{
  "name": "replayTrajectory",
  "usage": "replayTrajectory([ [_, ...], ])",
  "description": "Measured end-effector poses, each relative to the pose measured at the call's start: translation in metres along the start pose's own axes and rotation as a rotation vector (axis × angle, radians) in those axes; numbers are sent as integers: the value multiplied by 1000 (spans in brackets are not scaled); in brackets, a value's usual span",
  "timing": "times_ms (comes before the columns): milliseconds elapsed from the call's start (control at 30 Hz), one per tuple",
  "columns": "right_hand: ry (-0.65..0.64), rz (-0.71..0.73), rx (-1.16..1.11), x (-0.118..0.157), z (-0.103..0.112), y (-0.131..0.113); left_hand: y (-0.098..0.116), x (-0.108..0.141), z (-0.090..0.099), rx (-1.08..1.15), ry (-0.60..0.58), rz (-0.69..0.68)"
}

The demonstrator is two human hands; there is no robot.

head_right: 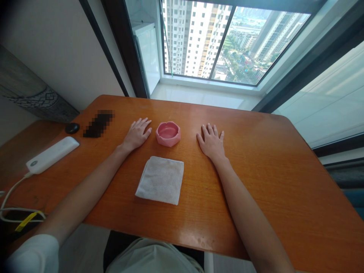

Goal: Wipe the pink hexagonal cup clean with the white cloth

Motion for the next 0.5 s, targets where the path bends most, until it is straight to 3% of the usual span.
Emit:
replayTrajectory([
  [500, -17, -6, 8, 0, 0, -1, 1, 0, 0, 1, -1, 2],
])
Point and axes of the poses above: each hand's wrist, its own x-axis away from the middle knuckle, its own z-axis out of the back of the hand, y = z × x, the point moved 7 cm from there along -x, towards the middle knuckle, and after that the axes turned 5 degrees about x, right-handed, at the moved point
